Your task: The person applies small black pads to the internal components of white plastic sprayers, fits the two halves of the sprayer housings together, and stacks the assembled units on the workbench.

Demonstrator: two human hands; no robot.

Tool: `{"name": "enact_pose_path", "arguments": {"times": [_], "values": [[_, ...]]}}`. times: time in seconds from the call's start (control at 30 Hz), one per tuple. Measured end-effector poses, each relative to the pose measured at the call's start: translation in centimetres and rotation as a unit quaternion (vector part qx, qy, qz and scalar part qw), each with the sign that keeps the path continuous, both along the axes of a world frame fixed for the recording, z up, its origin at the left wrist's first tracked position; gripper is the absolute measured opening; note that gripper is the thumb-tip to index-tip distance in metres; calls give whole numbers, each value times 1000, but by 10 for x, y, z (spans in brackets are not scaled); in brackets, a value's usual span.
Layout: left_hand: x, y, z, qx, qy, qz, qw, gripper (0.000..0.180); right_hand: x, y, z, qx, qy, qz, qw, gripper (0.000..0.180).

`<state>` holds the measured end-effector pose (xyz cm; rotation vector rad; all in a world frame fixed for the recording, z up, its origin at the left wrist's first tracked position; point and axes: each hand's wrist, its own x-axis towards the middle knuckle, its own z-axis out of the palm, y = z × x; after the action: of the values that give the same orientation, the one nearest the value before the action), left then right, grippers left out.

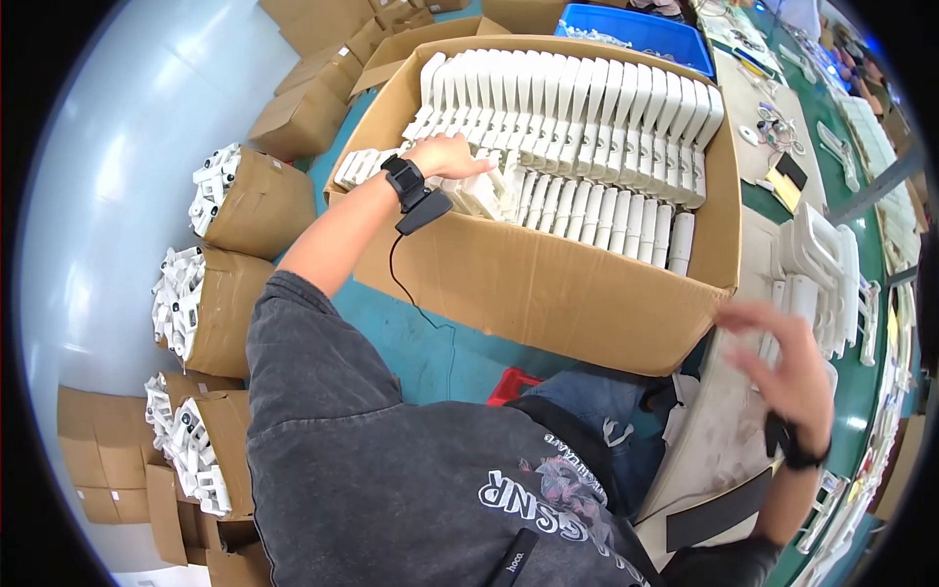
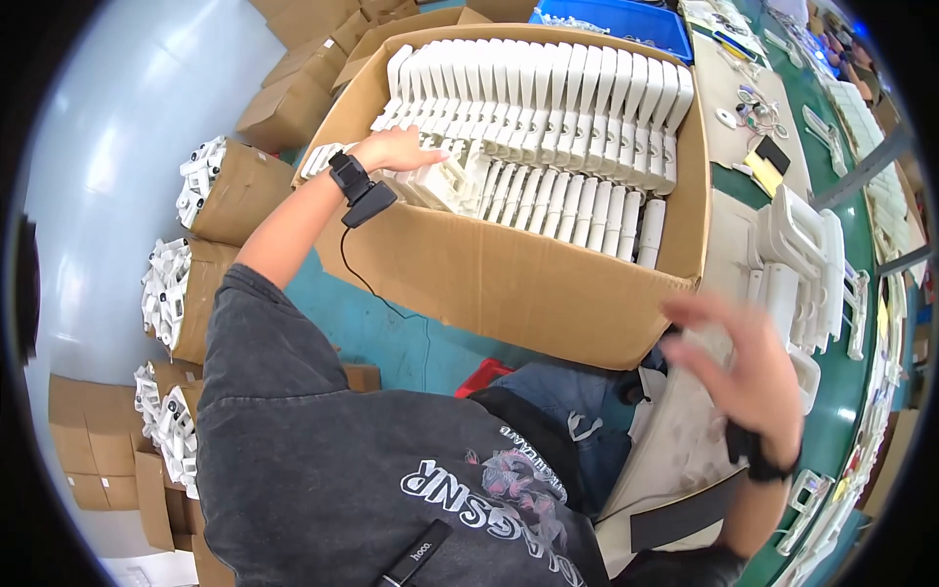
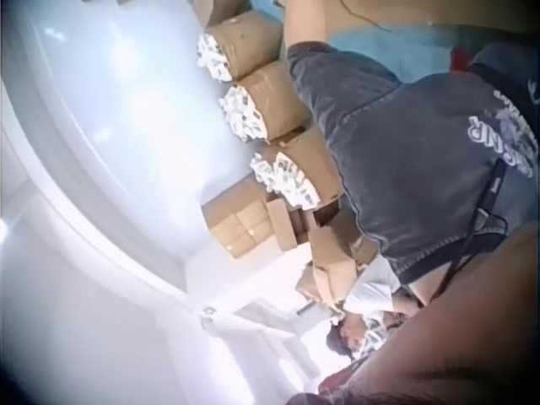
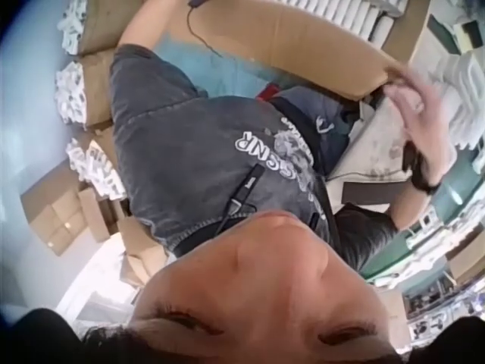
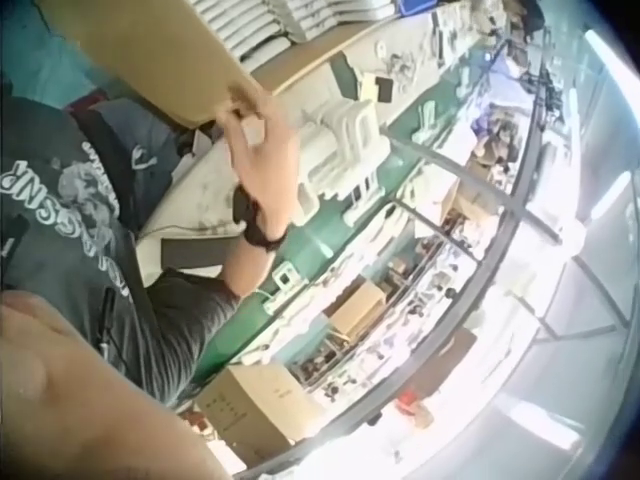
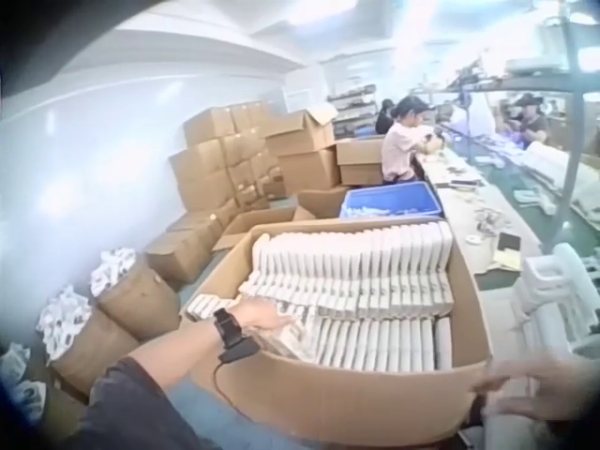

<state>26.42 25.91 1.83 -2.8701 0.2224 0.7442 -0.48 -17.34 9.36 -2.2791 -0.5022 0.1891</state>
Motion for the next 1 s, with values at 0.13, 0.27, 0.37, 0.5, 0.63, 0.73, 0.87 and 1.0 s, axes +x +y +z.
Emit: {"name": "enact_pose_path", "arguments": {"times": [0.13, 0.27, 0.37, 0.5, 0.63, 0.73, 0.87, 1.0], "values": [[7, -23, -8, -139, -20, 56, 988, 105, 122, 90, -35, 283, 203, 2, 937, 43], [-6, -49, 13, -248, 57, 121, 960, 102, 224, 156, -83, 178, 315, -39, 931, 86], [10, 0, -13, -474, 239, 223, 817, 86, 251, 217, -88, 149, 339, -2, 929, 105], [6, 14, -22, -580, 288, 329, 687, 90, 256, 250, -85, 76, 330, 5, 941, 101], [19, -10, -33, -614, 307, 421, 593, 92, 286, 244, -118, -62, 237, -12, 969, 75], [13, -23, -32, -605, 288, 415, 615, 98, 286, 238, -123, -38, 313, -35, 948, 35], [16, -24, -28, -606, 295, 389, 627, 94, 267, 239, -103, 12, 257, -70, 964, 33], [7, -66, -6, -622, 283, 266, 680, 86, 275, 190, -99, 90, 308, -75, 944, 23]]}}
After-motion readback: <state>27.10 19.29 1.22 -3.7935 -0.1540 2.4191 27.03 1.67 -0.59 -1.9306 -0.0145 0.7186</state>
